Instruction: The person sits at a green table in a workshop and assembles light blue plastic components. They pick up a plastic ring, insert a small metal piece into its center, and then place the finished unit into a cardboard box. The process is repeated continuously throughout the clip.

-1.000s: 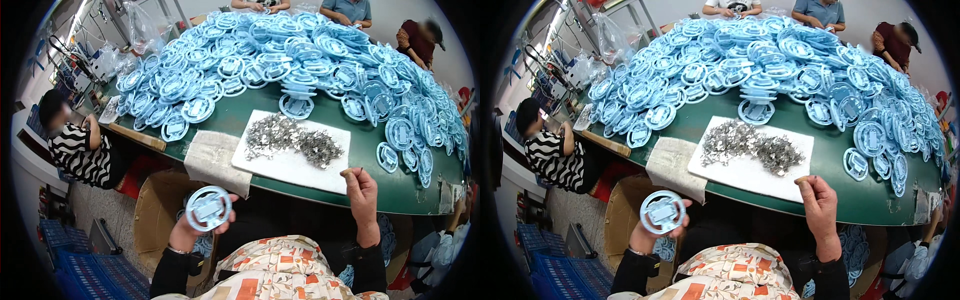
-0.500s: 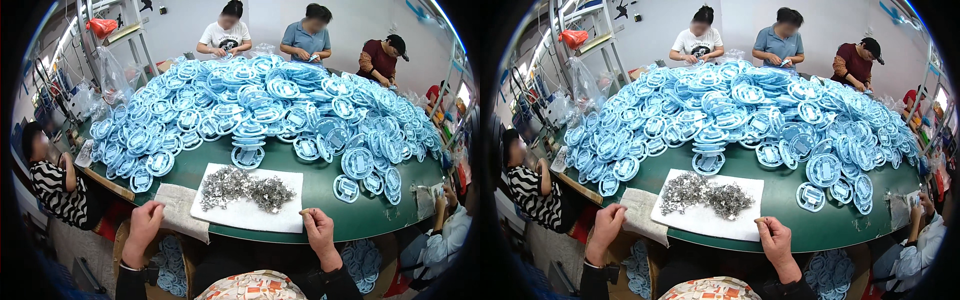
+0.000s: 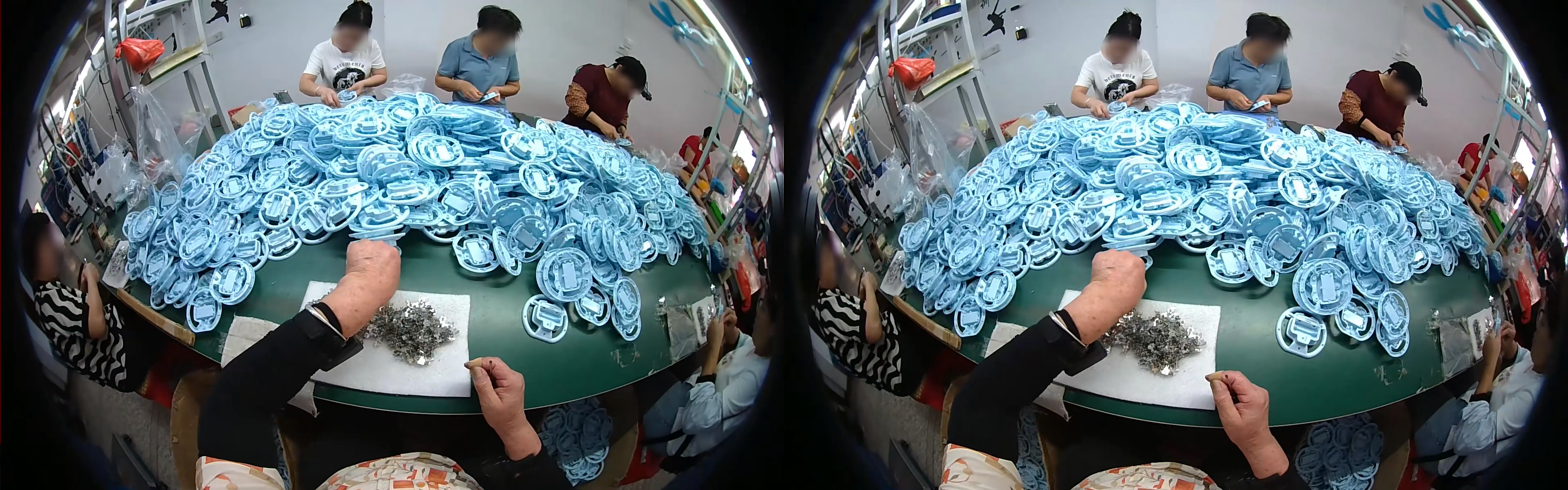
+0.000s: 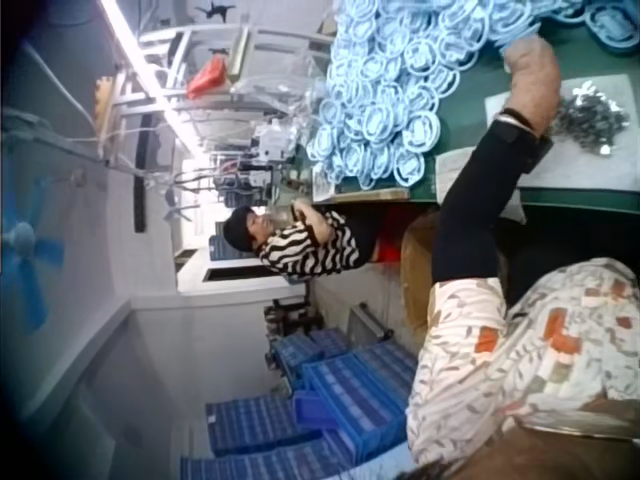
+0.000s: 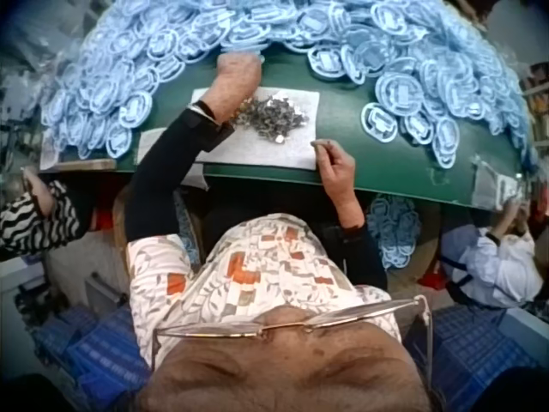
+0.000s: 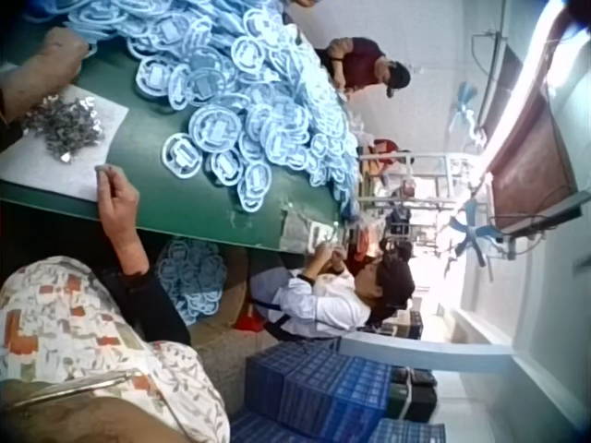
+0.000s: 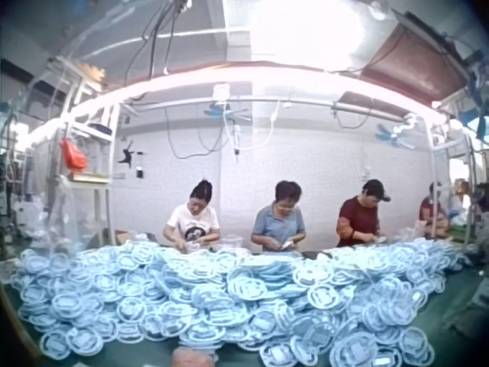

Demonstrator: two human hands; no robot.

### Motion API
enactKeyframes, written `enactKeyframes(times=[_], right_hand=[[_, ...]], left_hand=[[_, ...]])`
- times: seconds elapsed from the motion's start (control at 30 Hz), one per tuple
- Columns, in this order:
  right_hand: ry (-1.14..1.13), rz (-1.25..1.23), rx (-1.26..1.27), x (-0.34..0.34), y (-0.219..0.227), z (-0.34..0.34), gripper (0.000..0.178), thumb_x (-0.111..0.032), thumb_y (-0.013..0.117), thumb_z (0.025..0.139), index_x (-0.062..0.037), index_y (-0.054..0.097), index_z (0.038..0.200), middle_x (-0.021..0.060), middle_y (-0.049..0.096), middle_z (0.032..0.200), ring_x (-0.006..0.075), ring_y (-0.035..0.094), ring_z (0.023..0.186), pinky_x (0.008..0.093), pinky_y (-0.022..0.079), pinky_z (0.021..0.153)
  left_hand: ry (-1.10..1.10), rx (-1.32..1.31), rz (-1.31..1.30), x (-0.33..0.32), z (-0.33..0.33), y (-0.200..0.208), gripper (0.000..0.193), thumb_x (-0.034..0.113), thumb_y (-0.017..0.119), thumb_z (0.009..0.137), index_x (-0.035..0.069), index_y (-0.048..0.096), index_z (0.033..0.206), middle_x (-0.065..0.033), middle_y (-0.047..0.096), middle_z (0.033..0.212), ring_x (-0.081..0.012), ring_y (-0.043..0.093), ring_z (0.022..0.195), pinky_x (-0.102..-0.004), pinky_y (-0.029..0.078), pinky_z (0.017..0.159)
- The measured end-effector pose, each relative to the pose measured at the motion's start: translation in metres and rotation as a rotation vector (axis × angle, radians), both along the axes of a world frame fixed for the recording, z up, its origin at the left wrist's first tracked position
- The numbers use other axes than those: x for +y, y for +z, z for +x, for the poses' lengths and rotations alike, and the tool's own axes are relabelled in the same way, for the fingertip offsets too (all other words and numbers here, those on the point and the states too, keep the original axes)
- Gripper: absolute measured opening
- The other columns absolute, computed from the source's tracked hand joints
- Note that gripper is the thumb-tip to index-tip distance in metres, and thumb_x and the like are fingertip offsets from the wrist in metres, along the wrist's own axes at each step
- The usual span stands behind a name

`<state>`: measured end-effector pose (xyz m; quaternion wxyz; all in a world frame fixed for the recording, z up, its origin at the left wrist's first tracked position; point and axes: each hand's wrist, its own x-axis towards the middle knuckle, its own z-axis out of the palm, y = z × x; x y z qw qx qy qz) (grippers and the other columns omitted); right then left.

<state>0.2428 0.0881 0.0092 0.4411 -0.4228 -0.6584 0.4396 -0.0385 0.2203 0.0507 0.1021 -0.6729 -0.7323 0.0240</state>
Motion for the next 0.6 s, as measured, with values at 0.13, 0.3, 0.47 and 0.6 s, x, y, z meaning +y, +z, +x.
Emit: enactKeyframes(times=[0.13, 0.3, 0.47, 0.6], right_hand=[[-0.012, 0.028, -0.009, 0.000, 0.000, 0.003, 0.016, -0.011, 0.062, 0.101, 0.0028, 0.069, 0.102, -0.0056, 0.056, 0.069, 0.0023, 0.045, 0.062, 0.0211, 0.036, 0.056], [-0.007, 0.063, -0.020, 0.000, -0.001, 0.000, 0.013, -0.009, 0.065, 0.097, 0.0029, 0.071, 0.101, -0.0011, 0.061, 0.067, 0.0039, 0.051, 0.060, 0.0227, 0.042, 0.055], [-0.017, 0.074, -0.019, -0.001, -0.001, -0.001, 0.016, -0.011, 0.063, 0.100, 0.0032, 0.070, 0.101, -0.0043, 0.057, 0.070, 0.0030, 0.047, 0.063, 0.0212, 0.039, 0.058], [-0.016, 0.059, 0.012, -0.002, -0.005, -0.001, 0.017, -0.013, 0.062, 0.101, 0.0031, 0.069, 0.102, -0.0061, 0.057, 0.076, 0.0033, 0.046, 0.066, 0.0204, 0.039, 0.061]], left_hand=[[0.107, -0.079, 0.127, -0.005, -0.032, 0.033, 0.022, 0.024, 0.065, 0.083, 0.006, 0.078, 0.085, -0.0135, 0.075, 0.087, -0.0300, 0.073, 0.083, -0.0445, 0.058, 0.075], [0.059, -0.203, 0.148, -0.037, -0.117, 0.053, 0.026, 0.029, 0.067, 0.076, 0.007, 0.078, 0.085, -0.0203, 0.071, 0.080, -0.0398, 0.069, 0.079, -0.0486, 0.056, 0.076], [0.121, -0.279, 0.141, -0.065, -0.151, 0.059, 0.031, 0.031, 0.066, 0.074, 0.004, 0.078, 0.086, -0.0213, 0.072, 0.081, -0.0395, 0.069, 0.080, -0.0468, 0.057, 0.076], [0.175, -0.395, 0.254, -0.094, -0.163, 0.073, 0.034, 0.032, 0.067, 0.076, 0.004, 0.078, 0.091, -0.0212, 0.071, 0.080, -0.0368, 0.070, 0.075, -0.0437, 0.056, 0.072]])
